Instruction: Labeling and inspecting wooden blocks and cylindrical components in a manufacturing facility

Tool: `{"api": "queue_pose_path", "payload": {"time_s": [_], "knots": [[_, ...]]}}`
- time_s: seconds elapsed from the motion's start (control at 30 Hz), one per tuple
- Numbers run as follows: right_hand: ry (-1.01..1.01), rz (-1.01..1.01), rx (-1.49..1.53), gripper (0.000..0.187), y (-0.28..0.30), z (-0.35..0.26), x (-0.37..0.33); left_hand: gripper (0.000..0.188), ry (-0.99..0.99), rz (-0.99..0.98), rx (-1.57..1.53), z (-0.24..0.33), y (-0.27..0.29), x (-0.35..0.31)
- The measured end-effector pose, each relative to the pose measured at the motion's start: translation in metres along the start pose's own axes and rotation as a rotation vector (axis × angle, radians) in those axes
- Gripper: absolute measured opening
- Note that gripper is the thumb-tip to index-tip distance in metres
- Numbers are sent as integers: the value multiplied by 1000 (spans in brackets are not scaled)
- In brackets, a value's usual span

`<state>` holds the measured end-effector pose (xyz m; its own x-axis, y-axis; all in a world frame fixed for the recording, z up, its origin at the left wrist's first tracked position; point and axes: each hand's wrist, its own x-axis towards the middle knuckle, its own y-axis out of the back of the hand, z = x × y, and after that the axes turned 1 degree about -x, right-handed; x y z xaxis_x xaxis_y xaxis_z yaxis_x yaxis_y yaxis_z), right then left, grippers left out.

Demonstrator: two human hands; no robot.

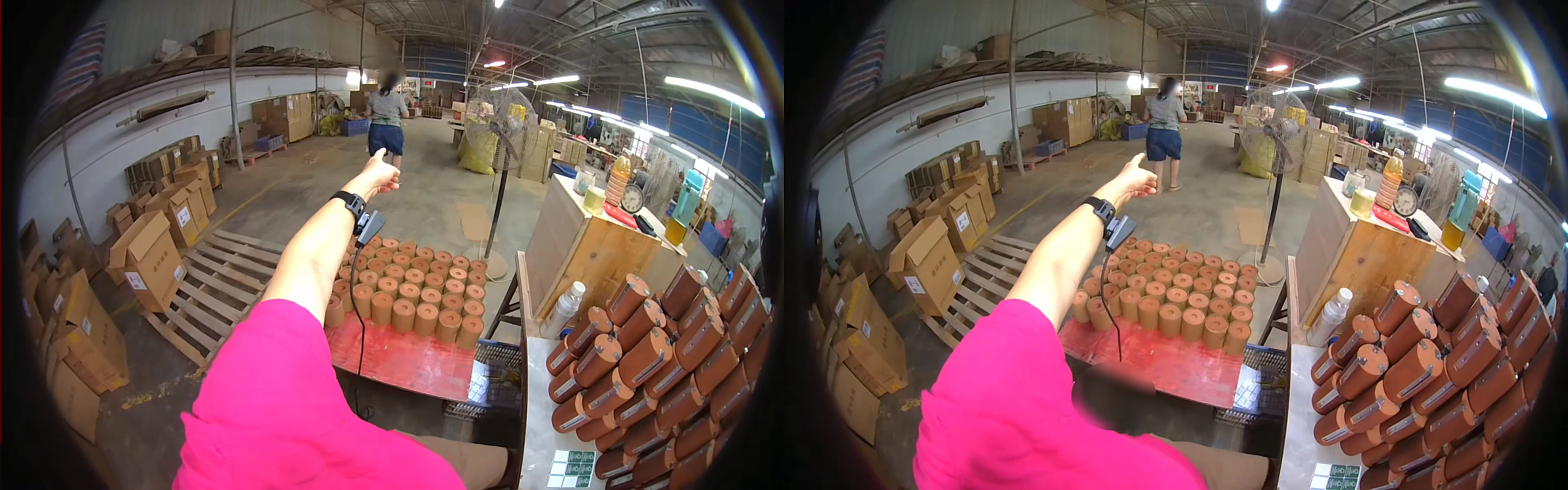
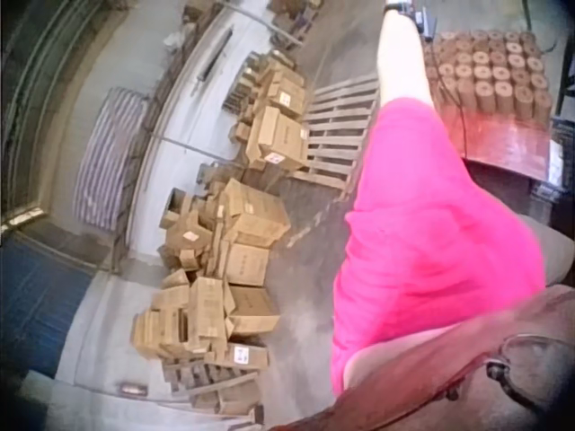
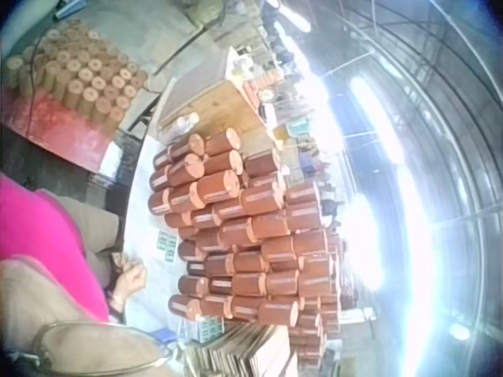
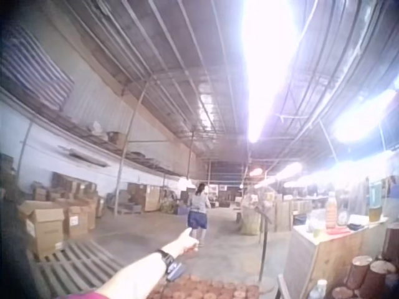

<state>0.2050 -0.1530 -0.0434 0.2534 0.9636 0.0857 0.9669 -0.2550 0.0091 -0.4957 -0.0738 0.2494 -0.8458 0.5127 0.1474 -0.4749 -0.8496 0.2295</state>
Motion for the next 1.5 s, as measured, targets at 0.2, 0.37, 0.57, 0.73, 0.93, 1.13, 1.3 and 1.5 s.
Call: {"api": "queue_pose_path", "payload": {"time_s": [0.2,0.37,0.57,0.73,0.93,1.13,1.3,1.5], "knots": [[4,-10,-60,30,0,-7,-2,89,-3,-11,-27,6,-2,-3],[20,-26,-121,31,3,-8,-3,89,-30,-46,-43,14,-6,-3],[24,4,-43,31,4,15,4,87,-40,-54,-26,20,-13,-8],[-26,-18,-39,29,9,17,3,78,-57,-18,-35,17,-23,-8],[-35,-19,-85,24,8,13,3,13,-188,-412,49,-26,-66,-61],[-32,-42,-101,24,3,10,1,24,-107,-1265,221,-115,-181,-230],[-112,-30,14,24,-8,-29,-3,53,-190,-1853,-8,-119,-271,-373],[12,98,133,28,-19,-56,-8,48,116,-2116,-477,-94,-311,-482]]}}
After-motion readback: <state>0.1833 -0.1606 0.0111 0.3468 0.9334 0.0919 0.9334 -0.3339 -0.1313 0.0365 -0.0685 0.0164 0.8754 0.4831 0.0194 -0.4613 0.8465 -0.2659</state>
